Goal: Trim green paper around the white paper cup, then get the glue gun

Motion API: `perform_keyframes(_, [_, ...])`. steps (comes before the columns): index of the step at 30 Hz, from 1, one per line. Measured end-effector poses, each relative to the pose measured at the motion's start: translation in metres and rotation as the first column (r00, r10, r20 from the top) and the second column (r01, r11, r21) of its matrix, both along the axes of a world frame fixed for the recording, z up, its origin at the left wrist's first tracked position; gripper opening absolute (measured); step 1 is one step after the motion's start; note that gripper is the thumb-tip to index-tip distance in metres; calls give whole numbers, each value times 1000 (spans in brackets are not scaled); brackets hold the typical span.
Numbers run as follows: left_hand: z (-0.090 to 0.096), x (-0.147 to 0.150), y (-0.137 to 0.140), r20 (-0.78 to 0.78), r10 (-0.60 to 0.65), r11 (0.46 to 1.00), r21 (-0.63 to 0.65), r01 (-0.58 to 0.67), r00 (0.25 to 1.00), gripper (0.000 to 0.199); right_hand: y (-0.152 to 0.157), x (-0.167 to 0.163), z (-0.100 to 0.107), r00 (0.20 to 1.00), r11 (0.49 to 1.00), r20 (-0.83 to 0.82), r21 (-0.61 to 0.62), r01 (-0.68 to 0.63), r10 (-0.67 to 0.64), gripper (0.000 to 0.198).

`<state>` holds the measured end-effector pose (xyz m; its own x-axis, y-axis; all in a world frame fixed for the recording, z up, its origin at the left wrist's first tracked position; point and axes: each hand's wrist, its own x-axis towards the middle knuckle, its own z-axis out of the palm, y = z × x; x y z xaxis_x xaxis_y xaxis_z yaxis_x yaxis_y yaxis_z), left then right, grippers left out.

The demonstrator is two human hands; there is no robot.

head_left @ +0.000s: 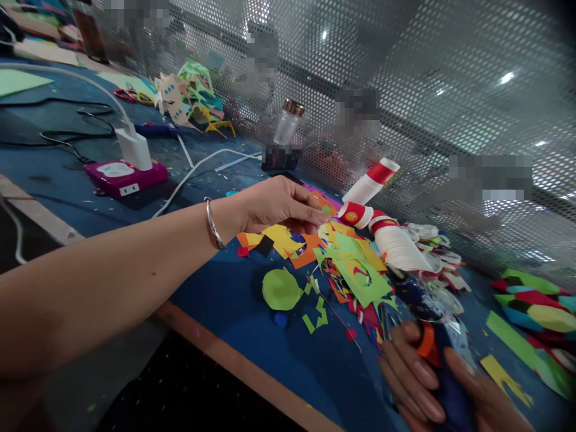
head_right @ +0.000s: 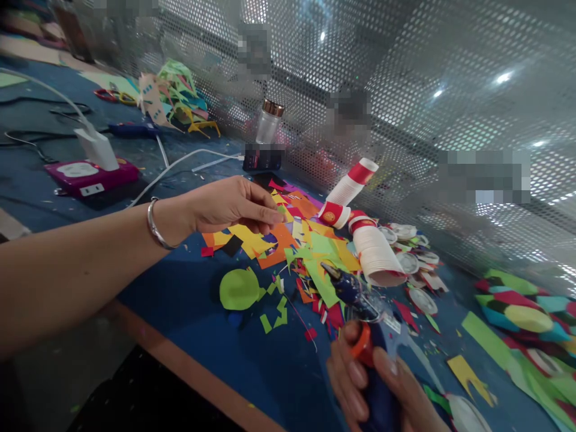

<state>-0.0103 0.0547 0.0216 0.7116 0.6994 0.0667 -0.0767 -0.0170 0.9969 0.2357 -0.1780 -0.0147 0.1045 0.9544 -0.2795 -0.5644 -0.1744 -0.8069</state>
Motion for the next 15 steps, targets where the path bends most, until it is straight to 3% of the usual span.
perform_keyframes(10, [-4,2,-1,50,-95,992,-73,98,994,10,6,-6,7,995,996,-71,69,-63,68,16])
perform_keyframes(15, [-8,5,1,39,-120,985,-117,124,992,14,7,-2,6,992,997,111,51,-61,55,19])
